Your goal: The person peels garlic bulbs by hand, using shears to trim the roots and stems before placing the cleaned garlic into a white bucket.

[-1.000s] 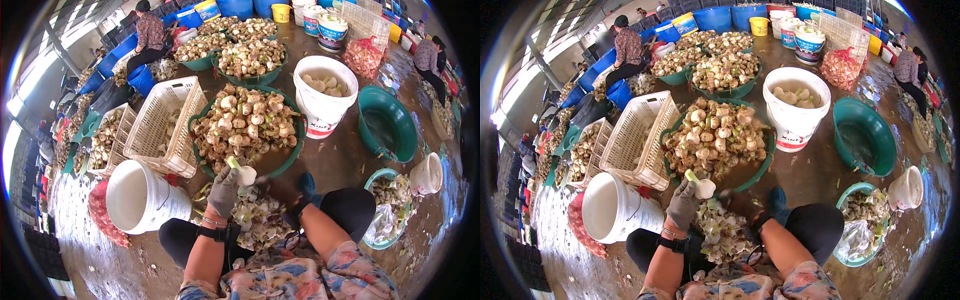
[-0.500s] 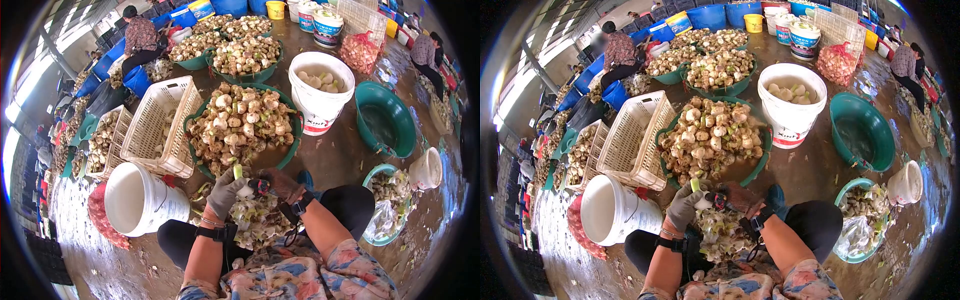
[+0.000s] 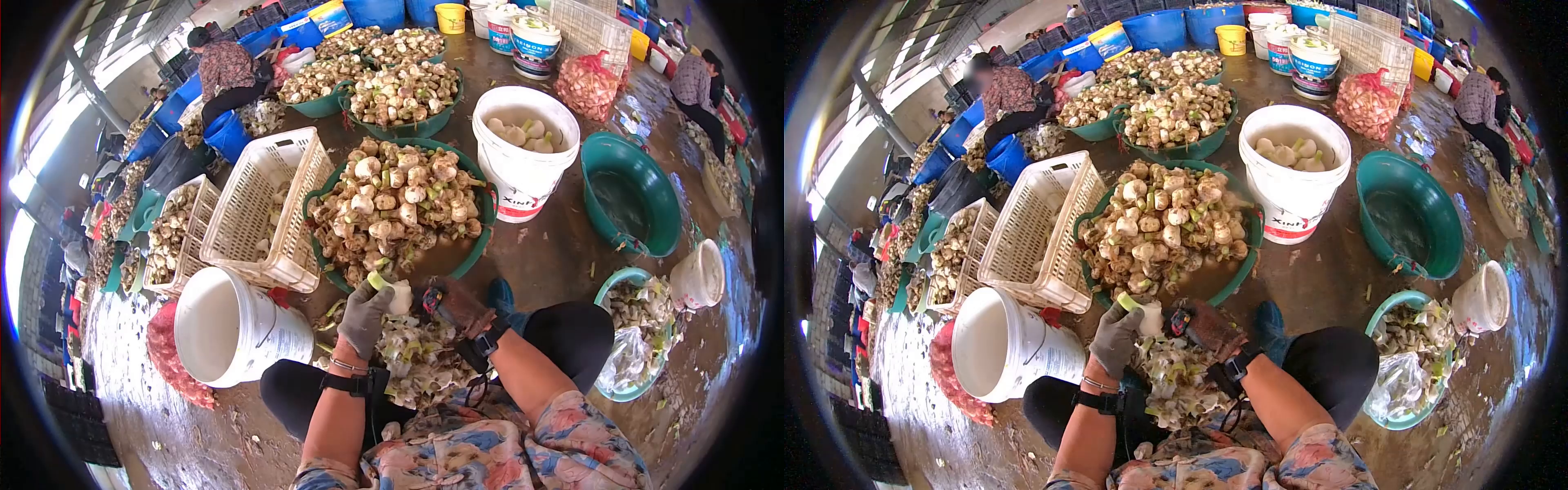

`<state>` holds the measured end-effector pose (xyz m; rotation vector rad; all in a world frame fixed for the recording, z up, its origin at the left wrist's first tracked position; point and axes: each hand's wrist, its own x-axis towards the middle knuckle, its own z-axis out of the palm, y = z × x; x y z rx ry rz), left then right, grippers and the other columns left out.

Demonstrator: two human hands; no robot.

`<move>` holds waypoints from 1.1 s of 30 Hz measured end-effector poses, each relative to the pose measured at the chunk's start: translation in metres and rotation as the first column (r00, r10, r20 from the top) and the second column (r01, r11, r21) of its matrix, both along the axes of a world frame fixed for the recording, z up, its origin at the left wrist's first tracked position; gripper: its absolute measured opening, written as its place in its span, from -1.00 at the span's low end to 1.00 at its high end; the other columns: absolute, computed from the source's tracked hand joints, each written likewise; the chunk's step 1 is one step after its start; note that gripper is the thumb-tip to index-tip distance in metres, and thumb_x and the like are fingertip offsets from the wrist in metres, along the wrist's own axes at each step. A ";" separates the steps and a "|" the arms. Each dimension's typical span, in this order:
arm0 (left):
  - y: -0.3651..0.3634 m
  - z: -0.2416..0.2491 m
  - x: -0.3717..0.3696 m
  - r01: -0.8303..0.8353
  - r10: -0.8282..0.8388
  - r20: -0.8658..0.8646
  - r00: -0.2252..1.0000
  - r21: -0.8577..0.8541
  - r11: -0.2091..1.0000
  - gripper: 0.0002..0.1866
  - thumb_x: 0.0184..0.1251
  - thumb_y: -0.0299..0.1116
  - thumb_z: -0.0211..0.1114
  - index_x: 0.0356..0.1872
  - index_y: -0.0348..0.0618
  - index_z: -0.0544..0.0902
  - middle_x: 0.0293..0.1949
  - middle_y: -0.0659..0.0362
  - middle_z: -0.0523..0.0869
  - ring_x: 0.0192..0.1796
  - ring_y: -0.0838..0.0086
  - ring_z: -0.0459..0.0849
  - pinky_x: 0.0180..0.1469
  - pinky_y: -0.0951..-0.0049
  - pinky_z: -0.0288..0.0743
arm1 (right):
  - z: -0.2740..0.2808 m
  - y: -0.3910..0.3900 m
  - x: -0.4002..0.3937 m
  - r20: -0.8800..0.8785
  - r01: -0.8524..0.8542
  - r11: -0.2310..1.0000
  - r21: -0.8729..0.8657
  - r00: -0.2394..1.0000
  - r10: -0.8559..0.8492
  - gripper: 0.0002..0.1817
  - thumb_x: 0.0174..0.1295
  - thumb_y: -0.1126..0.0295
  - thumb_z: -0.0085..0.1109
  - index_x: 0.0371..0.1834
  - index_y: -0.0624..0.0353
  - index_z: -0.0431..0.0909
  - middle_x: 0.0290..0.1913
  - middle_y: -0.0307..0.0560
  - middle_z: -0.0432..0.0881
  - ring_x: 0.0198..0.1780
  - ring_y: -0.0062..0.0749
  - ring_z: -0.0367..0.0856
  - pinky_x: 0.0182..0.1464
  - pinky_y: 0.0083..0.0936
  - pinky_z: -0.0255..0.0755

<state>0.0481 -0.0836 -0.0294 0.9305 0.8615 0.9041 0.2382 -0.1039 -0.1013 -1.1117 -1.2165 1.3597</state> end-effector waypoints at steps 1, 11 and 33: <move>-0.001 0.000 0.000 0.014 -0.014 0.032 0.999 0.010 1.000 -0.67 0.32 -0.49 0.17 0.10 -0.31 0.50 -0.07 0.10 0.65 -0.07 0.42 0.63 0.00 0.44 0.52 | 0.007 -0.001 0.000 -0.224 0.008 1.000 -0.019 0.974 -0.012 -0.65 0.23 0.11 0.20 -0.21 0.22 0.62 -0.32 -0.07 0.64 -0.34 -0.37 0.52 -0.23 -0.36 0.38; -0.007 0.000 0.006 -0.035 0.031 0.153 0.988 0.026 0.999 -0.67 0.33 -0.47 0.18 0.09 -0.31 0.51 -0.08 0.17 0.64 -0.07 0.51 0.61 0.03 0.54 0.48 | 0.039 -0.007 0.005 0.258 -0.013 1.000 -0.022 0.966 0.019 -0.78 0.25 0.33 0.10 -0.18 0.25 0.62 -0.30 -0.02 0.65 -0.29 -0.43 0.54 -0.24 -0.39 0.36; 0.001 -0.025 0.000 0.099 0.122 0.654 0.747 -0.291 0.952 -0.49 0.44 -0.15 -0.02 0.18 -0.42 0.36 0.16 -0.13 0.49 0.26 0.01 0.41 0.26 -0.01 0.33 | -0.034 -0.028 -0.022 0.811 -0.517 0.855 -0.043 0.481 0.333 -0.61 0.04 0.18 0.25 -0.17 0.25 0.56 -0.22 0.18 0.63 -0.19 0.05 0.62 -0.15 -0.21 0.49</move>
